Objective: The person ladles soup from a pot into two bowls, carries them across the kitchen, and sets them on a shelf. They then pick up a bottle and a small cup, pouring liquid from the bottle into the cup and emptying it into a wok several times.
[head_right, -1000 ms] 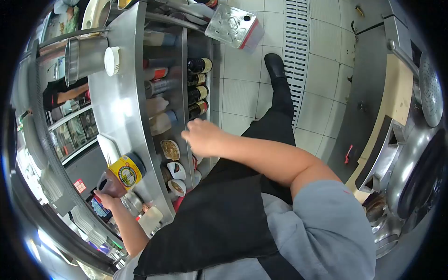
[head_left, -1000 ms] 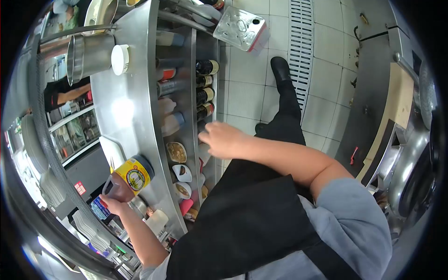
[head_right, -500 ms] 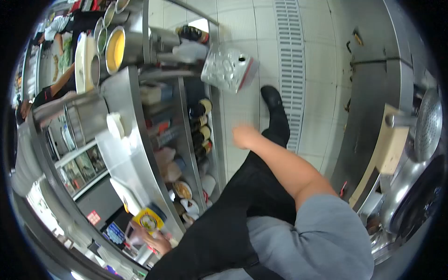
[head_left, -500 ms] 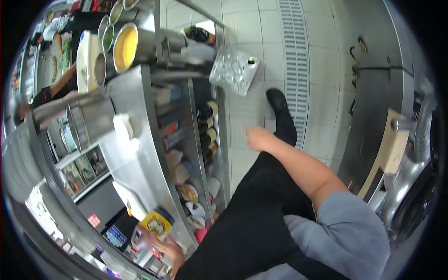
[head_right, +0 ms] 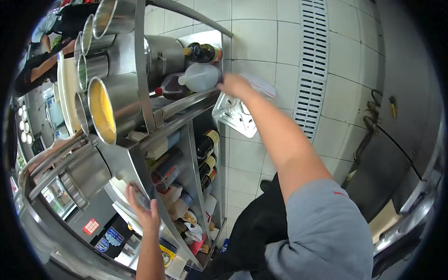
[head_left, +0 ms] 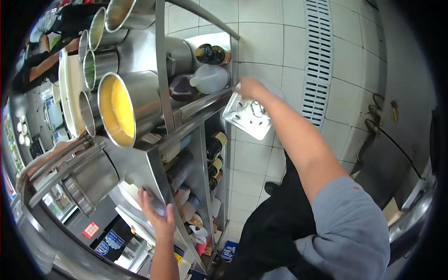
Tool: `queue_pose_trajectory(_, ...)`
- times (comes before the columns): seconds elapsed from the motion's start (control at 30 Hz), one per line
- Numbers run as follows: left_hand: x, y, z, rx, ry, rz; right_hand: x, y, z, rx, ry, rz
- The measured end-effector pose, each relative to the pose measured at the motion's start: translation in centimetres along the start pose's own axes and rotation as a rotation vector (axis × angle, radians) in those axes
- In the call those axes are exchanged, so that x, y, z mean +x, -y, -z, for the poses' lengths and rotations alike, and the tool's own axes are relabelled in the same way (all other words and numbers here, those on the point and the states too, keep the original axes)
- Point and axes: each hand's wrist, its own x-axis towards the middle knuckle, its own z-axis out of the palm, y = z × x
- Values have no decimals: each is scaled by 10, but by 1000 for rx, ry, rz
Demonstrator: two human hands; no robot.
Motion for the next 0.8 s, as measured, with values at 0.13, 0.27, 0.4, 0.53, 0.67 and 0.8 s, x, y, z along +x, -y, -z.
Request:
queue_pose_trajectory(0.13,4,17,-27,-16,-30,-66,107,8,2,2,-322,182)
queue_pose_trajectory(0.27,0,18,-26,104,-21,-66,191,7,-29,-79,-615,346)
queue_pose_trajectory(0.4,-5,20,-25,100,-13,-45,189,19,-14,-24,-252,226)
queue_pose_trajectory(0.53,-2,19,-25,62,-41,-76,185,13,-4,382,-97,210)
queue_pose_trajectory(0.67,1,16,-26,-24,-73,-67,87,26,70,717,-389,-29)
queue_pose_trajectory(0.8,4,13,-24,-39,-170,-95,-39,24,116,345,-565,105)
